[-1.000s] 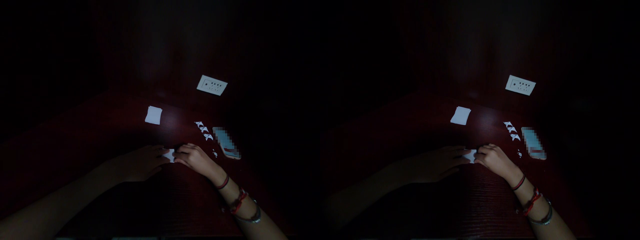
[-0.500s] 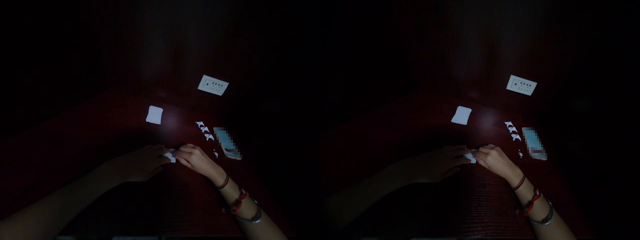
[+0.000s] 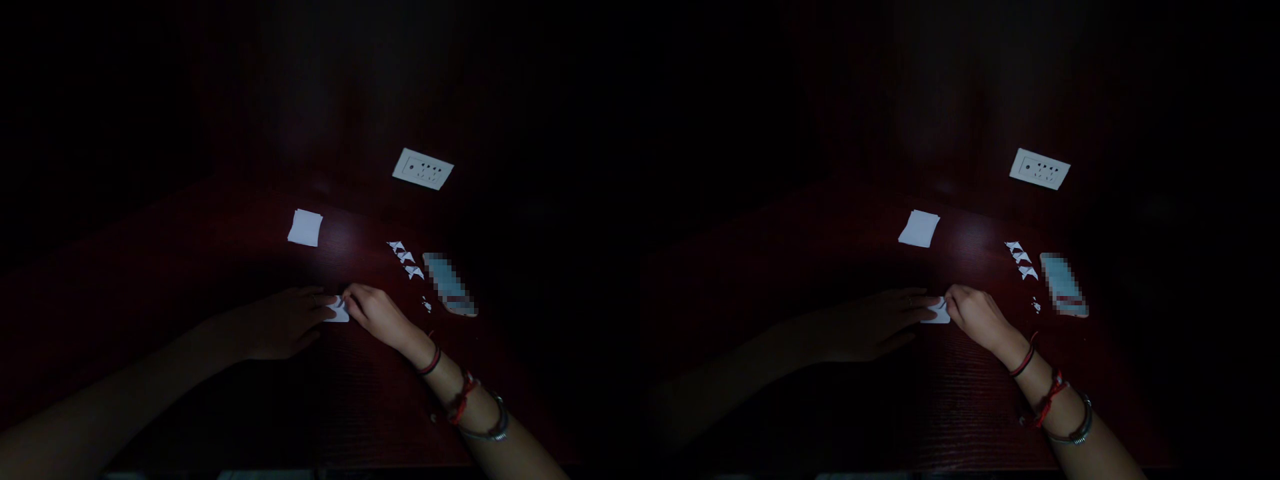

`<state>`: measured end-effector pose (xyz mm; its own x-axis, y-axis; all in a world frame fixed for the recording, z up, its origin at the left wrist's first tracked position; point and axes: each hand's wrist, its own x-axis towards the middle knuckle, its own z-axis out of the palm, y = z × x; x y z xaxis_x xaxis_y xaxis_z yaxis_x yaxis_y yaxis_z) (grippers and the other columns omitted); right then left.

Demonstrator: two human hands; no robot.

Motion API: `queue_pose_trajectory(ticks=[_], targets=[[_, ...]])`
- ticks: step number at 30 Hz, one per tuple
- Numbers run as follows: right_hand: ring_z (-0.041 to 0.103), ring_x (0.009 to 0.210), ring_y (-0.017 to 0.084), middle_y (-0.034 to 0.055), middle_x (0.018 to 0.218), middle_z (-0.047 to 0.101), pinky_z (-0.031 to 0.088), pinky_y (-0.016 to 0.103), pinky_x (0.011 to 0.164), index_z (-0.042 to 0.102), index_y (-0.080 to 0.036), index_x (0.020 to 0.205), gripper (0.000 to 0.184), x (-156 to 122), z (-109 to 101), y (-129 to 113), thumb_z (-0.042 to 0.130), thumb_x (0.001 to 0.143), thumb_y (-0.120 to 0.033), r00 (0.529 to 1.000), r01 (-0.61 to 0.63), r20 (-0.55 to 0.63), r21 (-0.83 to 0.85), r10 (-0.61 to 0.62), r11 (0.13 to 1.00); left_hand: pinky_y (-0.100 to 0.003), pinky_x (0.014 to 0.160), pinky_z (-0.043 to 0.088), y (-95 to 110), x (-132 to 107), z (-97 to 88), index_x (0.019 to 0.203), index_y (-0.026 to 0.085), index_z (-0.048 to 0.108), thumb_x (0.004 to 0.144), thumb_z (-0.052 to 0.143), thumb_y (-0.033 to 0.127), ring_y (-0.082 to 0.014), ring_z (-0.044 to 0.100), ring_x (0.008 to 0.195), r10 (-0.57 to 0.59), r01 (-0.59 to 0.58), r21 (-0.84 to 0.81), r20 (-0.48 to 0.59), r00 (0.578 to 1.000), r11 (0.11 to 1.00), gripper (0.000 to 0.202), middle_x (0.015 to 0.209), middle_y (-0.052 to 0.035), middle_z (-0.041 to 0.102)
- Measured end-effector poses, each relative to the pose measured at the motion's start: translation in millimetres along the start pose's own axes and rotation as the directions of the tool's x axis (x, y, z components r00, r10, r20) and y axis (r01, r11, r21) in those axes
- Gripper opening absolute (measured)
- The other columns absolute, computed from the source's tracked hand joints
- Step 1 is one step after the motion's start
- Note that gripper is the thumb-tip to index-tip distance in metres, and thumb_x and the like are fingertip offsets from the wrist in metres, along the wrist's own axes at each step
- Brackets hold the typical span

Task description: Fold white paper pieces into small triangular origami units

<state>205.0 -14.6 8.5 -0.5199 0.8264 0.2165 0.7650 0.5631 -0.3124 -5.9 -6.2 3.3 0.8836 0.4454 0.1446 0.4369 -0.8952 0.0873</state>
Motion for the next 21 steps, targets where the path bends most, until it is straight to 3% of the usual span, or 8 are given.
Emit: queue_pose_trajectory(ticks=[10,21], targets=[[0.055,0.069,0.011,0.0042,0.077,0.059,0.038,0.020,0.063,0.050,-0.016,0.084,0.013,0.2,-0.8,-4.1,0.038,0.083,-0.022,0.996,-0.089,-0.001,-0.072,0.089,0.993,-0.033,0.097,0.024,3.9,3.4,-5.5,0.125,0.020,0.031,0.083,0.039,0.027,-0.0193,0.027,0.119,-0.053,0.054,-0.027,0.023,0.998,0.998,0.044,0.128,0.0001,0.037],[0.056,0.067,0.012,0.0047,0.075,0.060,0.038,0.020,0.061,0.051,-0.016,0.081,0.012,2.0,-1.2,-6.3,0.040,0.082,-0.021,0.991,-0.135,-0.027,-0.045,0.133,0.990,-0.032,0.097,0.024,5.2,4.4,-4.7,0.126,0.022,0.030,0.084,0.037,0.025,-0.0184,0.030,0.118,-0.063,0.063,-0.016,-0.005,0.998,0.998,0.043,0.129,0.0020,0.036]])
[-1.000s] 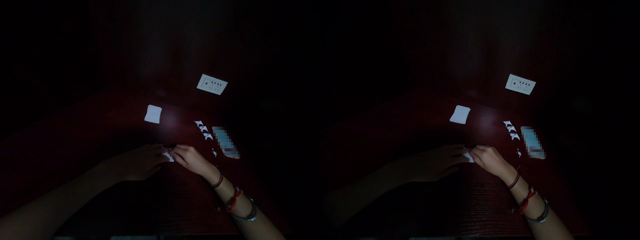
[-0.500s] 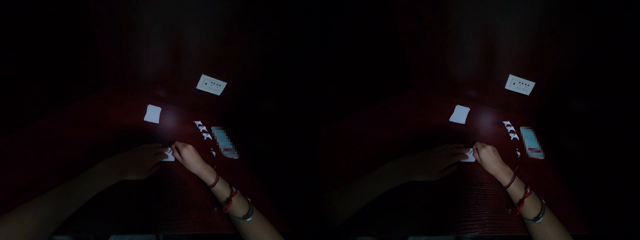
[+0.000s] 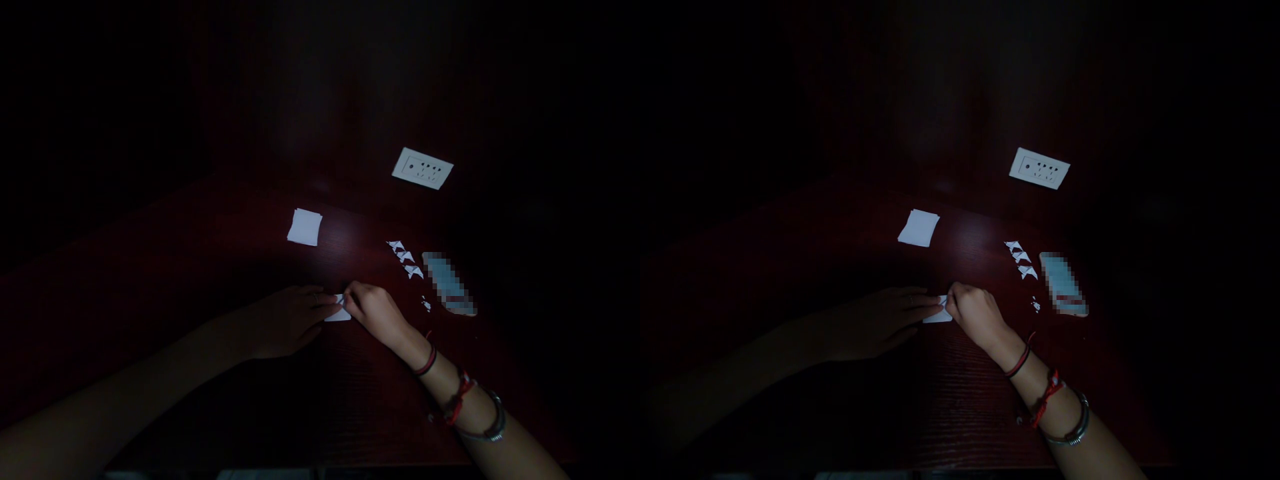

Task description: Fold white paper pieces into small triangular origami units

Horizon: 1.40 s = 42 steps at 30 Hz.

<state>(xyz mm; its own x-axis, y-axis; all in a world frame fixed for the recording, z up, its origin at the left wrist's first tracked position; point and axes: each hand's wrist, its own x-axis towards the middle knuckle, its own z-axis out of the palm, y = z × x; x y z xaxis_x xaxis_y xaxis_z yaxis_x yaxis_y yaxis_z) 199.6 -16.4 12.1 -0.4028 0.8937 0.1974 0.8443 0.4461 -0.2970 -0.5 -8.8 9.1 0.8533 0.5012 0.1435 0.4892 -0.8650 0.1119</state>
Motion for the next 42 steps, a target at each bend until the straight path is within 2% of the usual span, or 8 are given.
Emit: queue_pose_trajectory(ticks=[3,8,13,19,25,30,38,42], targets=[[0.055,0.065,0.011,0.0041,0.074,0.059,0.038,0.020,0.061,0.052,-0.016,0.080,0.012,0,2,3,0.041,0.081,-0.020,1.000,0.000,-0.017,0.045,0.001,0.999,-0.032,0.096,0.024,0,1,1.7,0.124,0.022,0.034,0.084,0.037,0.025,-0.0183,0.031,0.116,-0.009,0.009,-0.001,-0.016,1.000,1.000,0.040,0.127,0.0020,0.039],[0.050,0.057,0.008,-0.0002,0.066,0.056,0.036,0.018,0.056,0.055,-0.015,0.083,0.013,1,1,15,0.043,0.080,-0.022,0.999,0.018,-0.040,0.235,-0.009,0.972,-0.032,0.095,0.026,-1,2,3.6,0.123,0.023,0.036,0.084,0.037,0.024,-0.0185,0.033,0.115,-0.014,0.014,0.005,-0.011,1.000,1.000,0.039,0.126,0.0025,0.040],[0.044,0.053,0.007,-0.0026,0.062,0.053,0.034,0.018,0.051,0.057,-0.016,0.087,0.021,0,-4,22,0.050,0.076,-0.033,0.999,0.005,0.037,0.376,-0.020,0.926,-0.031,0.094,0.027,0,1,1.9,0.122,0.023,0.037,0.084,0.038,0.024,-0.0188,0.035,0.114,-0.027,0.027,-0.013,-0.014,1.000,1.000,0.039,0.126,0.0030,0.040],[0.046,0.057,0.008,-0.0014,0.063,0.054,0.035,0.019,0.054,0.059,-0.015,0.075,0.014,2,2,21,0.050,0.075,-0.026,0.998,-0.018,0.061,0.369,-0.005,0.929,-0.032,0.093,0.028,0,1,4.9,0.123,0.022,0.036,0.084,0.036,0.024,-0.0201,0.033,0.115,-0.029,0.029,-0.007,-0.024,0.999,1.000,0.039,0.126,0.0025,0.040],[0.049,0.055,0.008,-0.0014,0.062,0.057,0.035,0.018,0.054,0.058,-0.015,0.068,0.011,7,5,16,0.049,0.072,-0.020,0.987,-0.154,0.090,0.312,0.132,0.937,-0.031,0.094,0.026,1,1,4.4,0.121,0.024,0.037,0.084,0.037,0.023,-0.0181,0.034,0.114,-0.027,0.026,-0.026,-0.037,0.999,0.999,0.037,0.124,0.0032,0.042],[0.051,0.057,0.008,-0.0011,0.062,0.058,0.035,0.019,0.054,0.058,-0.016,0.065,0.011,9,3,13,0.049,0.069,-0.016,0.980,-0.197,0.067,0.268,0.185,0.943,-0.031,0.094,0.027,2,3,0.6,0.119,0.023,0.041,0.084,0.037,0.023,-0.0180,0.036,0.113,-0.025,0.024,-0.035,-0.031,0.999,0.999,0.036,0.122,0.0026,0.044],[0.050,0.059,0.008,-0.0008,0.066,0.058,0.036,0.018,0.055,0.058,-0.014,0.071,0.017,6,3,19,0.049,0.074,-0.028,0.988,-0.133,0.123,0.391,0.091,0.911,-0.032,0.094,0.027,1,1,2.3,0.121,0.023,0.038,0.084,0.036,0.023,-0.0182,0.035,0.113,-0.014,0.014,-0.024,-0.027,1.000,1.000,0.037,0.123,0.0023,0.043],[0.049,0.056,0.008,-0.0012,0.063,0.056,0.035,0.018,0.053,0.057,-0.014,0.069,0.012,7,6,18,0.051,0.072,-0.024,0.984,-0.172,0.105,0.363,0.143,0.916,-0.032,0.093,0.027,1,3,3.3,0.120,0.024,0.039,0.084,0.037,0.024,-0.0182,0.035,0.113,-0.033,0.031,-0.035,-0.040,0.999,0.999,0.037,0.123,0.0028,0.044]])
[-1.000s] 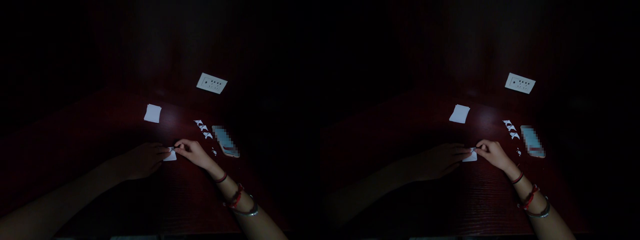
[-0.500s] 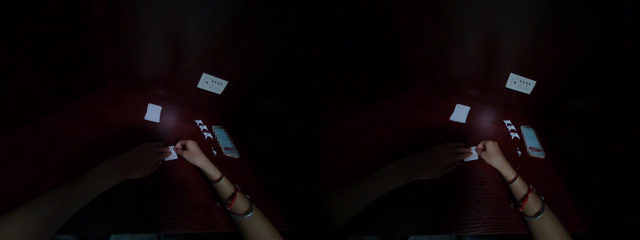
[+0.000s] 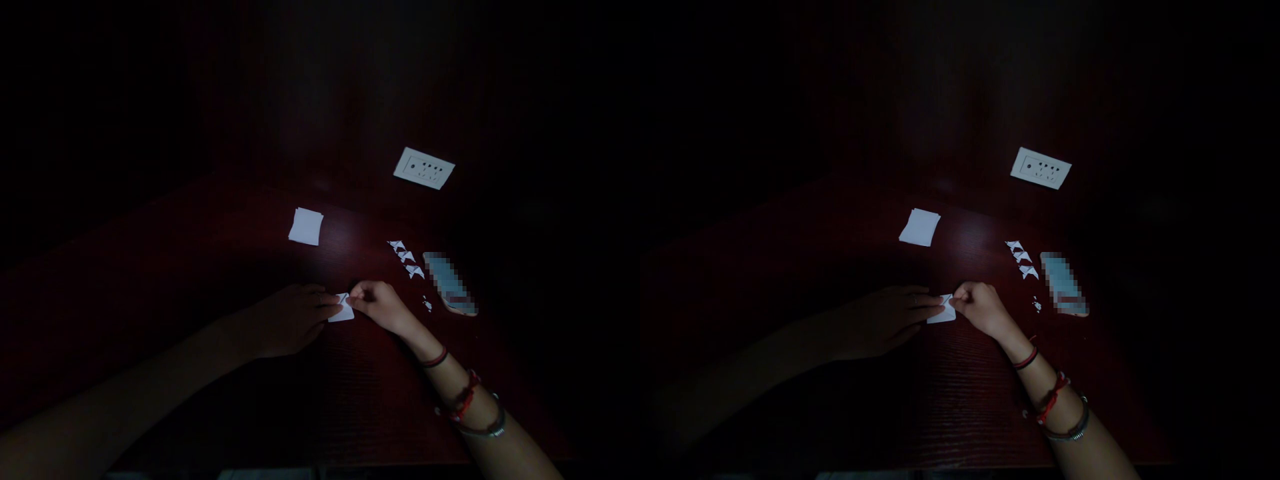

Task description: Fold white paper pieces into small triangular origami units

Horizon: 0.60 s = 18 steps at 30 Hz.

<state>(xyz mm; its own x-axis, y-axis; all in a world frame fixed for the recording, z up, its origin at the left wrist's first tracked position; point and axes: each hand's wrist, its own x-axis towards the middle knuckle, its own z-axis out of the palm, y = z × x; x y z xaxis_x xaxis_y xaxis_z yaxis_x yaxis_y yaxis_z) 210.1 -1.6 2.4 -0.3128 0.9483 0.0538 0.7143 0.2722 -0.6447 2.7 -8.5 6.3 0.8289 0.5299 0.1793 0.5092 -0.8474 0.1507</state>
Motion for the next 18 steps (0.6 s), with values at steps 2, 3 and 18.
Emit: queue_pose_trajectory(ticks=[2,3,18], targets=[[0.049,0.056,0.008,-0.0010,0.063,0.056,0.035,0.018,0.053,0.057,-0.014,0.068,0.010,0.6,1.1,-1.7,0.050,0.071,-0.020,1.000,-0.018,-0.014,-0.035,0.018,0.999,-0.032,0.093,0.027,0.3,0.8,-0.3,0.121,0.024,0.038,0.084,0.036,0.023,-0.0183,0.035,0.113,0.000,0.000,0.002,0.000,1.000,1.000,0.037,0.123,0.0028,0.044],[0.049,0.056,0.008,-0.0007,0.063,0.057,0.035,0.018,0.053,0.057,-0.015,0.067,0.009,0.8,1.4,-2.7,0.049,0.071,-0.019,1.000,-0.025,-0.017,-0.057,0.024,0.998,-0.032,0.093,0.027,0.5,1.1,-0.7,0.121,0.023,0.038,0.084,0.036,0.023,-0.0182,0.035,0.113,0.003,-0.003,0.004,0.001,1.000,1.000,0.037,0.123,0.0029,0.044],[0.050,0.055,0.010,0.0002,0.061,0.058,0.034,0.019,0.051,0.057,-0.017,0.065,0.009,1.1,1.7,-7.7,0.051,0.068,-0.023,0.993,-0.108,-0.072,-0.159,0.098,0.981,-0.033,0.090,0.029,-0.3,3.6,-0.2,0.119,0.024,0.040,0.082,0.037,0.024,-0.0191,0.037,0.111,0.010,-0.010,-0.004,0.009,1.000,1.000,0.037,0.121,0.0025,0.045]])
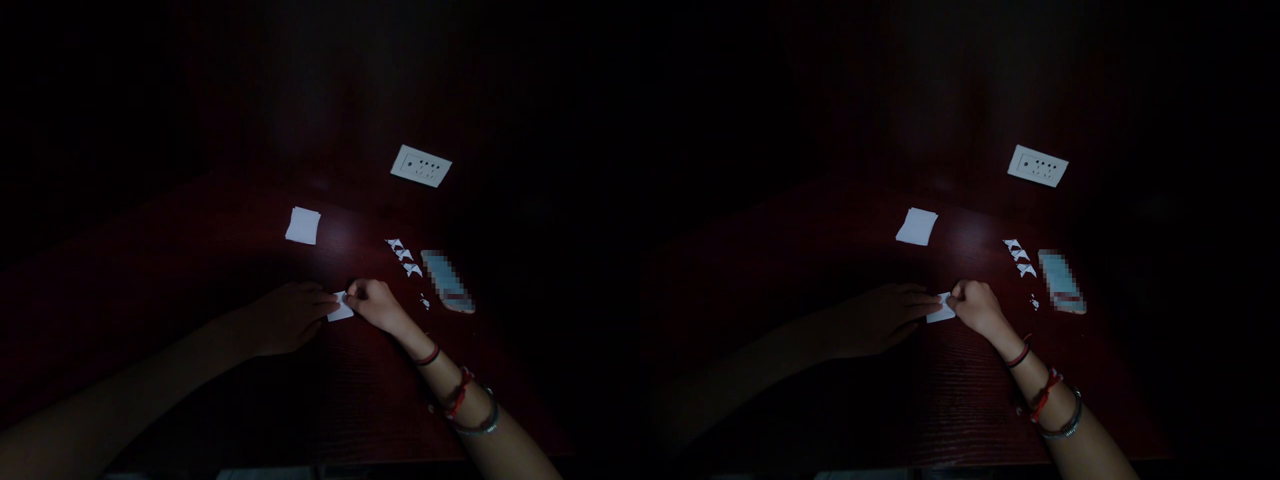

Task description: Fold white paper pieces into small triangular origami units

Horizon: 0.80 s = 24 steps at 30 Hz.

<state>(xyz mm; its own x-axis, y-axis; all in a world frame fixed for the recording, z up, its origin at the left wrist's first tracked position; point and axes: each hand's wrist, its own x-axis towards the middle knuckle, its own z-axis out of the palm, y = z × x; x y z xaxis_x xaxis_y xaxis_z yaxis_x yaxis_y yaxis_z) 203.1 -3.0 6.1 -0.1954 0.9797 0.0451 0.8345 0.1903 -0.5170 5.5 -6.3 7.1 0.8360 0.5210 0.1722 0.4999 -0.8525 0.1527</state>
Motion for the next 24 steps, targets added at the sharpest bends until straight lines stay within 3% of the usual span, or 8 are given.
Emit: queue_pose_trajectory(ticks=[11,15,20,24], targets=[[0.050,0.053,0.008,-0.0011,0.061,0.058,0.035,0.018,0.051,0.057,-0.016,0.067,0.008,1,-1,3,0.051,0.070,-0.018,0.996,0.045,-0.080,0.068,-0.040,0.997,-0.032,0.089,0.028,-1,0,1.0,0.118,0.023,0.040,0.082,0.036,0.023,-0.0184,0.037,0.110,0.020,-0.020,-0.001,-0.012,1.000,1.000,0.036,0.119,0.0017,0.047],[0.049,0.055,0.008,-0.0018,0.061,0.055,0.036,0.018,0.052,0.058,-0.016,0.071,0.009,-4,-6,6,0.050,0.073,-0.018,0.980,0.164,-0.121,0.028,-0.160,0.986,-0.032,0.089,0.029,0,0,0.4,0.118,0.024,0.040,0.082,0.036,0.022,-0.0182,0.038,0.109,0.006,-0.006,0.000,-0.021,1.000,1.000,0.036,0.119,0.0027,0.047],[0.053,0.075,0.011,0.0029,0.082,0.057,0.041,0.022,0.068,0.062,-0.018,0.085,0.019,-13,-18,8,0.046,0.077,-0.013,0.886,0.464,0.021,-0.045,-0.464,0.885,-0.033,0.088,0.029,0,-3,0.7,0.117,0.023,0.040,0.081,0.036,0.019,-0.0183,0.038,0.108,0.014,-0.014,-0.001,-0.039,0.999,1.000,0.037,0.120,0.0025,0.046],[0.053,0.083,0.012,0.0037,0.096,0.056,0.042,0.024,0.075,0.059,-0.021,0.098,0.028,-17,-22,7,0.042,0.079,-0.010,0.831,0.554,0.145,-0.132,-0.537,0.822,-0.032,0.088,0.029,0,-3,1.3,0.117,0.023,0.041,0.080,0.036,0.018,-0.0185,0.038,0.108,0.012,-0.012,0.002,-0.037,0.999,1.000,0.037,0.120,0.0019,0.046]])
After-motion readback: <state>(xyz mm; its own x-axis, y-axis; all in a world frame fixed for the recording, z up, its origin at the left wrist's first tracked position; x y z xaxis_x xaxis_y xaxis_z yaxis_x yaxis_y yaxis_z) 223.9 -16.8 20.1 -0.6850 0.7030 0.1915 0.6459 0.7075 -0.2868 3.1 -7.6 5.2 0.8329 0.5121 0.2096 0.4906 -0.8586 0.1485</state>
